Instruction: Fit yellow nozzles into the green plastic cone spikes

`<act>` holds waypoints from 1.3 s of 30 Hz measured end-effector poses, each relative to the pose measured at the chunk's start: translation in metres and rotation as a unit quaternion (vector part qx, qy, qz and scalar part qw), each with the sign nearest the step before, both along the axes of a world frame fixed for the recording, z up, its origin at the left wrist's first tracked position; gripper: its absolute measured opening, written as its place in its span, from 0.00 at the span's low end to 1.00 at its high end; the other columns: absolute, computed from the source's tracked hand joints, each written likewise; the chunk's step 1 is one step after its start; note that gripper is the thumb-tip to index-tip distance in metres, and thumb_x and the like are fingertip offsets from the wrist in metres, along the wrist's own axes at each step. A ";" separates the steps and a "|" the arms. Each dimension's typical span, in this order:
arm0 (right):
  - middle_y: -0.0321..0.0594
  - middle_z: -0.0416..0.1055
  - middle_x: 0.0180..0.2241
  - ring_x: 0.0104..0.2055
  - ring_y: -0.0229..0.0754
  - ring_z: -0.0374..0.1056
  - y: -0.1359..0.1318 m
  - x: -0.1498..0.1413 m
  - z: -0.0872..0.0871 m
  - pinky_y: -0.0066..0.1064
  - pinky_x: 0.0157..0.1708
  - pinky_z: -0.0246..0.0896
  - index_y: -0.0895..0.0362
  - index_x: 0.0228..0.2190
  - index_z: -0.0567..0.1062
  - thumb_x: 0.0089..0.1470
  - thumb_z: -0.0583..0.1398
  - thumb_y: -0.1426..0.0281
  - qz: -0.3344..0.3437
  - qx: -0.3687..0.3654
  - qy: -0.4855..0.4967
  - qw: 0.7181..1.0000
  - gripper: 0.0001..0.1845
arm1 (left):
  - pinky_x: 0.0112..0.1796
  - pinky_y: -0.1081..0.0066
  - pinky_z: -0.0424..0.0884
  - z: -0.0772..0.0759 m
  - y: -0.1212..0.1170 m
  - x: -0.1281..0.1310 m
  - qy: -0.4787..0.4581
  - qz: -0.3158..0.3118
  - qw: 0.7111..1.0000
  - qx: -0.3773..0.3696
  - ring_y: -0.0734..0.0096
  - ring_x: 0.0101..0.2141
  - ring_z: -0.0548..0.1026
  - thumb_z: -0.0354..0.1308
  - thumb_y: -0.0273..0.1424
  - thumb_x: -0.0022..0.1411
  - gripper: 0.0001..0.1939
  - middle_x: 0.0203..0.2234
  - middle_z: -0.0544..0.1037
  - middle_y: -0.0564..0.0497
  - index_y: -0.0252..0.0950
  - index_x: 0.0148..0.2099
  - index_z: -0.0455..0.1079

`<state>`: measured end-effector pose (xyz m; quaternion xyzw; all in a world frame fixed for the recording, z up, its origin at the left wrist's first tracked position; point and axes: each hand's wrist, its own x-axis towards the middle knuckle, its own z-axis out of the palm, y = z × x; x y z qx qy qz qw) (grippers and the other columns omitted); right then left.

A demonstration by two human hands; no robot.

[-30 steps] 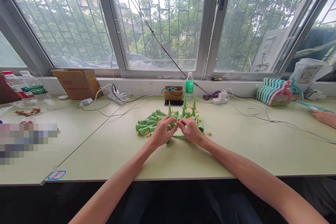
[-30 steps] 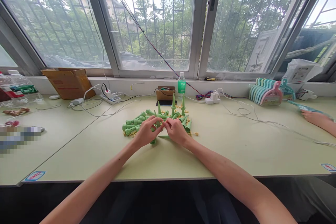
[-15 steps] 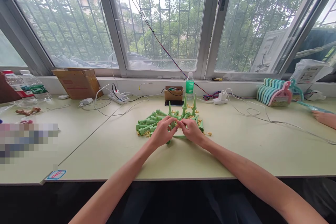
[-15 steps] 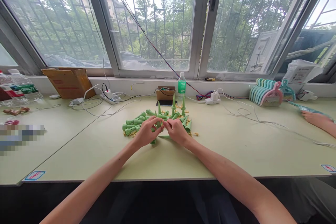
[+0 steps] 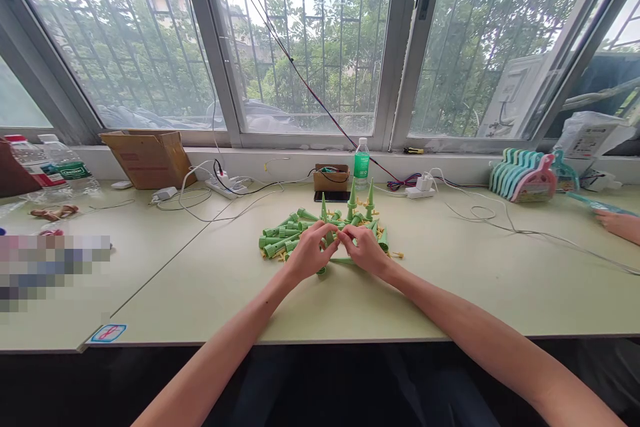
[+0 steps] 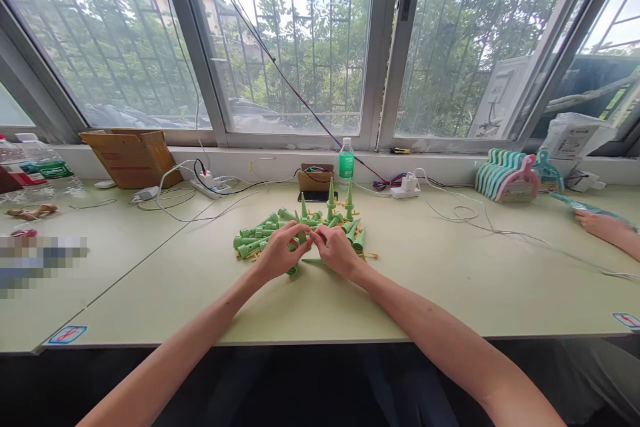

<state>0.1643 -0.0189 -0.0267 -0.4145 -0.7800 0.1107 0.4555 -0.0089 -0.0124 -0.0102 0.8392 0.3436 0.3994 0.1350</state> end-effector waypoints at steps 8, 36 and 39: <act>0.34 0.65 0.19 0.22 0.34 0.54 0.005 0.000 -0.004 0.28 0.31 0.52 0.58 0.22 0.67 0.64 0.49 0.62 -0.003 0.005 -0.003 1.000 0.22 | 0.32 0.74 0.72 -0.001 -0.001 0.000 0.004 -0.006 1.000 0.006 0.78 0.27 0.69 0.55 0.31 0.62 0.08 0.33 0.69 0.52 0.39 0.44 0.70; 0.33 0.63 0.18 0.21 0.34 0.54 0.005 0.001 -0.005 0.28 0.31 0.52 0.57 0.21 0.67 0.65 0.49 0.61 0.011 0.000 -0.008 1.000 0.23 | 0.31 0.71 0.73 -0.003 0.002 0.000 0.008 -0.006 1.000 0.011 0.76 0.28 0.70 0.54 0.33 0.62 0.09 0.34 0.70 0.51 0.39 0.44 0.70; 0.34 0.63 0.18 0.21 0.34 0.54 0.004 0.001 -0.005 0.28 0.31 0.53 0.57 0.21 0.67 0.65 0.48 0.60 0.008 -0.003 -0.010 1.000 0.24 | 0.31 0.71 0.73 -0.003 0.002 0.000 0.006 -0.009 1.000 0.017 0.75 0.29 0.70 0.55 0.32 0.62 0.08 0.33 0.70 0.51 0.39 0.44 0.70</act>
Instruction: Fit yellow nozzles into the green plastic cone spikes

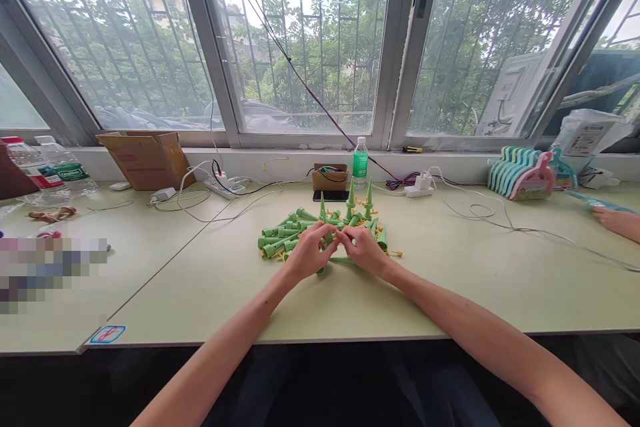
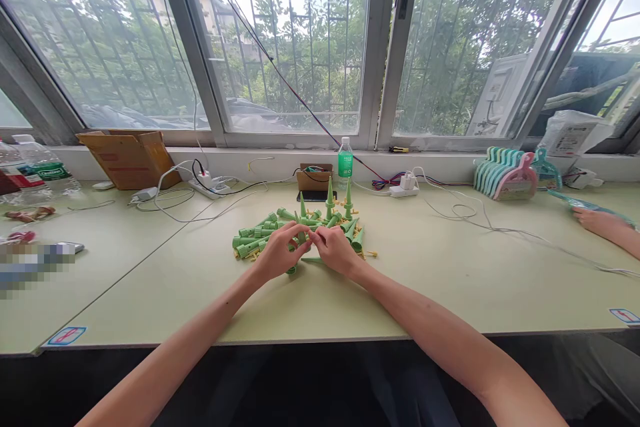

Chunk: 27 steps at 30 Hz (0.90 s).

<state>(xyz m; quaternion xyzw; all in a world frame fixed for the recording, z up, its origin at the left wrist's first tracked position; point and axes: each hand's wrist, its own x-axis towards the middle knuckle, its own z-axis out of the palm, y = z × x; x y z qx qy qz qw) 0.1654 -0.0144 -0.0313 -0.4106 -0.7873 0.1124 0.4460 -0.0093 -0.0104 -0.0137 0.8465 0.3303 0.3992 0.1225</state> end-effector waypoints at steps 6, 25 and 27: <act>0.35 0.65 0.18 0.22 0.35 0.55 0.001 0.000 0.000 0.28 0.30 0.53 0.57 0.20 0.67 0.65 0.47 0.57 -0.006 -0.002 -0.002 1.000 0.26 | 0.30 0.72 0.73 0.001 0.000 0.000 -0.001 0.000 1.000 0.002 0.77 0.27 0.70 0.55 0.31 0.61 0.08 0.33 0.70 0.51 0.38 0.43 0.70; 0.33 0.67 0.20 0.23 0.35 0.59 -0.006 -0.001 0.007 0.30 0.34 0.55 0.57 0.29 0.70 0.64 0.50 0.60 0.009 -0.009 0.023 1.000 0.18 | 0.30 0.74 0.74 0.003 -0.001 0.001 -0.028 0.010 1.000 0.009 0.76 0.28 0.71 0.55 0.33 0.62 0.08 0.34 0.70 0.50 0.39 0.44 0.70; 0.34 0.68 0.20 0.23 0.36 0.59 -0.007 -0.001 0.008 0.30 0.35 0.55 0.57 0.29 0.70 0.64 0.50 0.61 0.005 -0.006 0.022 1.000 0.17 | 0.30 0.74 0.73 0.003 -0.001 0.001 -0.025 0.012 1.000 0.009 0.77 0.27 0.70 0.55 0.33 0.62 0.09 0.34 0.70 0.51 0.38 0.44 0.70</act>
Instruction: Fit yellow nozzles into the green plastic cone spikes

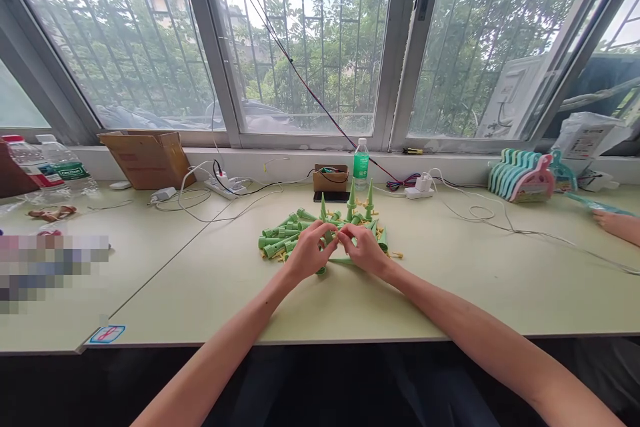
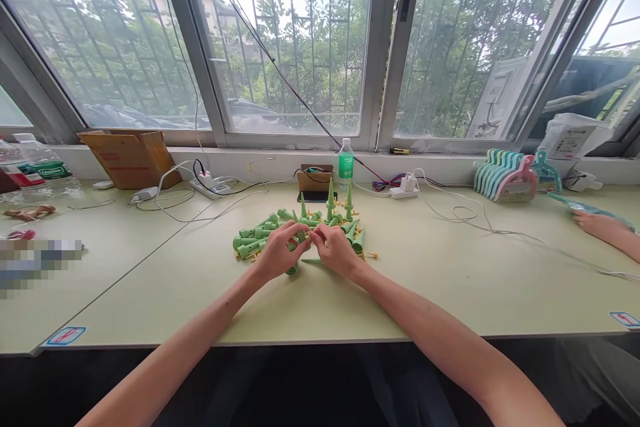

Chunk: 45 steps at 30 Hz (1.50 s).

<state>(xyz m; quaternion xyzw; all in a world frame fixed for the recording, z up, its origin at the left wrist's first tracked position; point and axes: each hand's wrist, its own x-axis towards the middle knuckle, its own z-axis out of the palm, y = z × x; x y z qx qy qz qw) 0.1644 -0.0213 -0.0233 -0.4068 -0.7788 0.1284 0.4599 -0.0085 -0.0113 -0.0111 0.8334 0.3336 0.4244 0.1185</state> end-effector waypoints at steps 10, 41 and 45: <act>0.34 0.62 0.18 0.22 0.35 0.53 0.006 0.001 -0.005 0.30 0.33 0.52 0.56 0.20 0.63 0.65 0.47 0.60 -0.025 0.014 -0.032 0.999 0.24 | 0.31 0.73 0.74 0.001 -0.002 0.000 0.007 -0.014 1.000 -0.003 0.76 0.28 0.70 0.55 0.32 0.62 0.09 0.33 0.70 0.51 0.39 0.44 0.71; 0.34 0.63 0.20 0.23 0.35 0.55 0.008 0.004 -0.004 0.27 0.28 0.50 0.57 0.22 0.65 0.64 0.49 0.62 0.014 0.002 -0.017 1.000 0.21 | 0.32 0.73 0.73 -0.001 -0.001 -0.001 0.015 -0.015 1.000 -0.013 0.76 0.29 0.71 0.55 0.32 0.62 0.08 0.35 0.70 0.51 0.39 0.44 0.71; 0.33 0.61 0.18 0.22 0.34 0.53 0.009 0.004 -0.005 0.27 0.26 0.49 0.57 0.21 0.65 0.64 0.49 0.60 0.011 0.003 -0.011 1.000 0.22 | 0.31 0.73 0.73 -0.001 -0.001 -0.001 0.017 -0.012 1.000 -0.011 0.77 0.28 0.71 0.55 0.32 0.62 0.08 0.34 0.70 0.51 0.39 0.44 0.71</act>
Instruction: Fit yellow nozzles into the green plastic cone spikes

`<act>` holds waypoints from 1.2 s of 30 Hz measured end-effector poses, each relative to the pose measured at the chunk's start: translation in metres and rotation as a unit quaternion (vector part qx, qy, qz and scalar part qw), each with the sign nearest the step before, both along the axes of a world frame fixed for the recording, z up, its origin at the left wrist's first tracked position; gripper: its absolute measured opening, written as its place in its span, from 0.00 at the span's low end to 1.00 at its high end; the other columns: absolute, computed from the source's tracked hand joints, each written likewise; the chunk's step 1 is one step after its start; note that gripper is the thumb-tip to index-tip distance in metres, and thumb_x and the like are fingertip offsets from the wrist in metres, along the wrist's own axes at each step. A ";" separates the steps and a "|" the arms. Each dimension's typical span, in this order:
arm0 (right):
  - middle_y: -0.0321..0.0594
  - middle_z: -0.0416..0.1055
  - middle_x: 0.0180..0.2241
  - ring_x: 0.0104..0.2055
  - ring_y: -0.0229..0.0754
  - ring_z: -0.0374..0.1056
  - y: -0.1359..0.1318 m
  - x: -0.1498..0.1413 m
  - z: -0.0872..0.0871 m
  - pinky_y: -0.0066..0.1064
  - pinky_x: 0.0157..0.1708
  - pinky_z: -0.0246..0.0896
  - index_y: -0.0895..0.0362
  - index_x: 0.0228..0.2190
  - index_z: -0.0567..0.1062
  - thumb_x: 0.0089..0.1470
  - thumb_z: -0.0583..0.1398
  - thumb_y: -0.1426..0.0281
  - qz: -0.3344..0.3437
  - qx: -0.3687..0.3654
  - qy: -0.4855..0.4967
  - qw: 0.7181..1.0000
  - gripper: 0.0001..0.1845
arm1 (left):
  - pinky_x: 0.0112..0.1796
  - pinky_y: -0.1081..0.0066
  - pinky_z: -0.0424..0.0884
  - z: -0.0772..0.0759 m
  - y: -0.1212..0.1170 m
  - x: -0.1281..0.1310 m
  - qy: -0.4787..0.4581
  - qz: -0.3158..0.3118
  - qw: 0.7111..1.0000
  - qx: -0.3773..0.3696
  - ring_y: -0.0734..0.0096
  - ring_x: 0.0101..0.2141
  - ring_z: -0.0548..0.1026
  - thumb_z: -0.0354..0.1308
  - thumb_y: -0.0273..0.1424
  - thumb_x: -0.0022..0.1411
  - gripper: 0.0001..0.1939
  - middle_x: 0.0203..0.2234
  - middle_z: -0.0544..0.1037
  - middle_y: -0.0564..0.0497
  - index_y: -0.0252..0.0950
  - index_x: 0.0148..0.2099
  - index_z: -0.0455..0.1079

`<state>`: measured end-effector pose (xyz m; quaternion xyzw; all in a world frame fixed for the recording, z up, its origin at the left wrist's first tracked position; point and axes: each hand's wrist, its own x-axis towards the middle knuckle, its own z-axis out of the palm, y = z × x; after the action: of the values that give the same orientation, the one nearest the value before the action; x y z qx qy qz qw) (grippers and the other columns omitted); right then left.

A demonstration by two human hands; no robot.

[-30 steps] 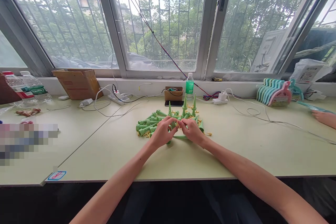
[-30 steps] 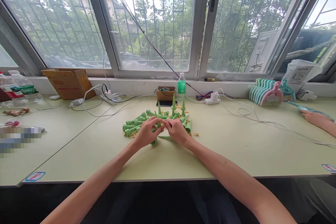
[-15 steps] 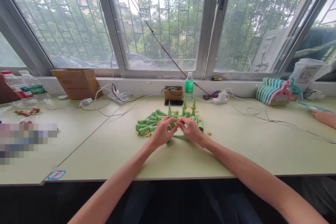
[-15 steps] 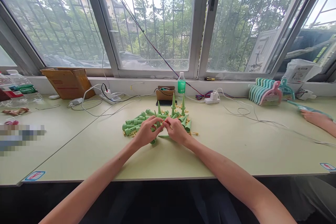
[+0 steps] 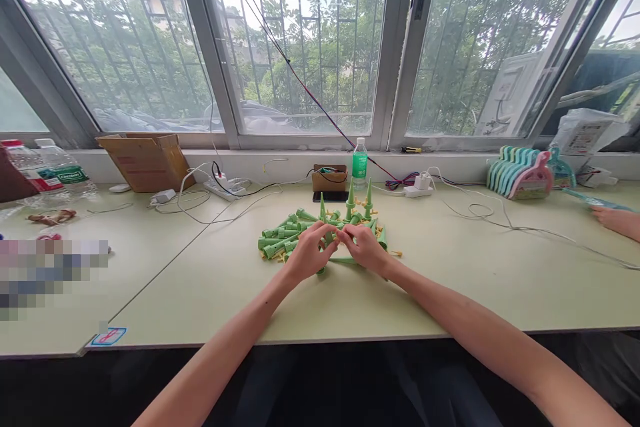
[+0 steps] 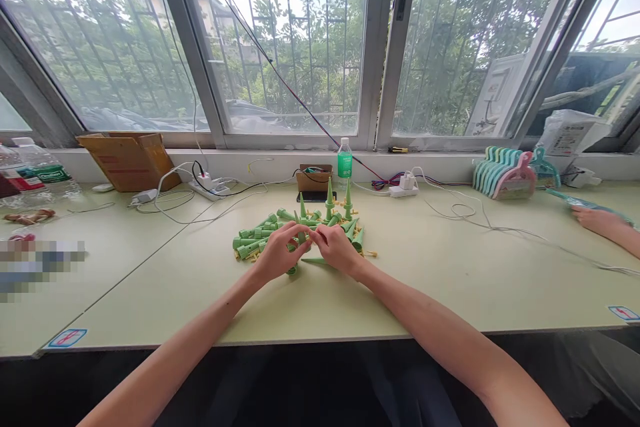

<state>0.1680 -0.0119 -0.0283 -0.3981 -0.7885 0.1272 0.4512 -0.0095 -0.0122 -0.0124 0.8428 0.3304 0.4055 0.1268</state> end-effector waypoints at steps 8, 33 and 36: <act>0.35 0.67 0.22 0.24 0.35 0.60 -0.007 0.001 0.008 0.28 0.32 0.54 0.58 0.27 0.70 0.62 0.53 0.65 0.035 0.010 0.011 0.999 0.14 | 0.31 0.74 0.74 0.002 0.001 0.001 -0.015 0.013 1.000 0.012 0.76 0.29 0.71 0.54 0.34 0.63 0.09 0.34 0.70 0.51 0.38 0.44 0.70; 0.31 0.57 0.16 0.20 0.33 0.49 0.002 0.002 -0.001 0.28 0.31 0.50 0.57 0.19 0.60 0.64 0.48 0.64 -0.008 0.037 -0.027 0.999 0.22 | 0.30 0.75 0.73 0.003 -0.001 0.000 -0.014 -0.003 1.000 0.020 0.76 0.29 0.71 0.55 0.33 0.63 0.09 0.33 0.70 0.51 0.39 0.44 0.72; 0.31 0.57 0.17 0.20 0.32 0.48 0.002 0.002 -0.001 0.28 0.31 0.50 0.57 0.19 0.59 0.65 0.48 0.63 -0.002 0.039 -0.028 0.999 0.23 | 0.30 0.75 0.73 0.004 -0.001 0.000 -0.011 -0.008 1.000 0.017 0.77 0.29 0.71 0.55 0.33 0.63 0.09 0.33 0.70 0.51 0.39 0.44 0.72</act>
<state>0.1697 -0.0096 -0.0292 -0.3850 -0.8047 0.0841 0.4440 -0.0090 -0.0137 -0.0082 0.8427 0.3155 0.4195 0.1196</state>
